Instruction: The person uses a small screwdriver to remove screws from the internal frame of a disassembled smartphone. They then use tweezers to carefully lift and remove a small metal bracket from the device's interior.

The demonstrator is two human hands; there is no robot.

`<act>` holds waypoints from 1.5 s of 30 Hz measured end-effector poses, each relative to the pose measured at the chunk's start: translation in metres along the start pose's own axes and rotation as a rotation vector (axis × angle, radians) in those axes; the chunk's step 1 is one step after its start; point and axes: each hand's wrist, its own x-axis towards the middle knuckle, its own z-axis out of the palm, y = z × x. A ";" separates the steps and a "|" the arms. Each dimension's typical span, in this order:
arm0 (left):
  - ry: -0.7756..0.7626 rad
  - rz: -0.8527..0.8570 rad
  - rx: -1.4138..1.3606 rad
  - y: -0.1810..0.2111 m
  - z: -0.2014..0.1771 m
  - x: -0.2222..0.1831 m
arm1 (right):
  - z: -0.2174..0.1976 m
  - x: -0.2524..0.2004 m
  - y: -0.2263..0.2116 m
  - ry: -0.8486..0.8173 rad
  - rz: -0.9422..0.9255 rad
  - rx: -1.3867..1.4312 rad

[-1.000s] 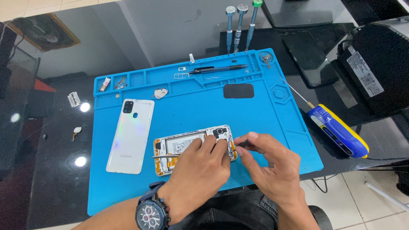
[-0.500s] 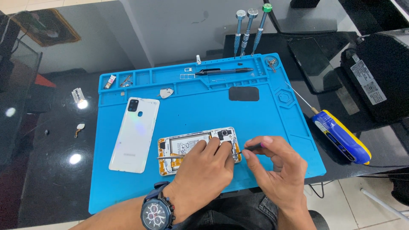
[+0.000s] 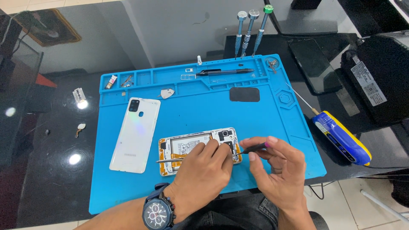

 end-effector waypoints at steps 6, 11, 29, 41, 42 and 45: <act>0.002 -0.020 -0.015 0.003 0.007 -0.005 | 0.001 -0.004 0.001 0.043 0.020 -0.084; 0.007 -0.017 -0.040 0.000 0.004 -0.001 | 0.001 -0.002 0.006 0.047 -0.021 -0.068; -0.039 -0.039 -0.097 -0.001 -0.001 -0.003 | 0.001 -0.002 0.001 0.021 0.022 -0.077; -0.105 -0.048 -0.155 -0.002 0.003 -0.008 | 0.003 -0.002 -0.005 0.060 0.083 -0.079; -0.097 -0.050 -0.154 -0.002 0.001 -0.007 | 0.004 -0.002 -0.004 0.061 0.067 -0.078; -0.088 -0.042 -0.153 -0.003 0.000 -0.006 | 0.003 -0.004 -0.001 0.071 0.059 -0.113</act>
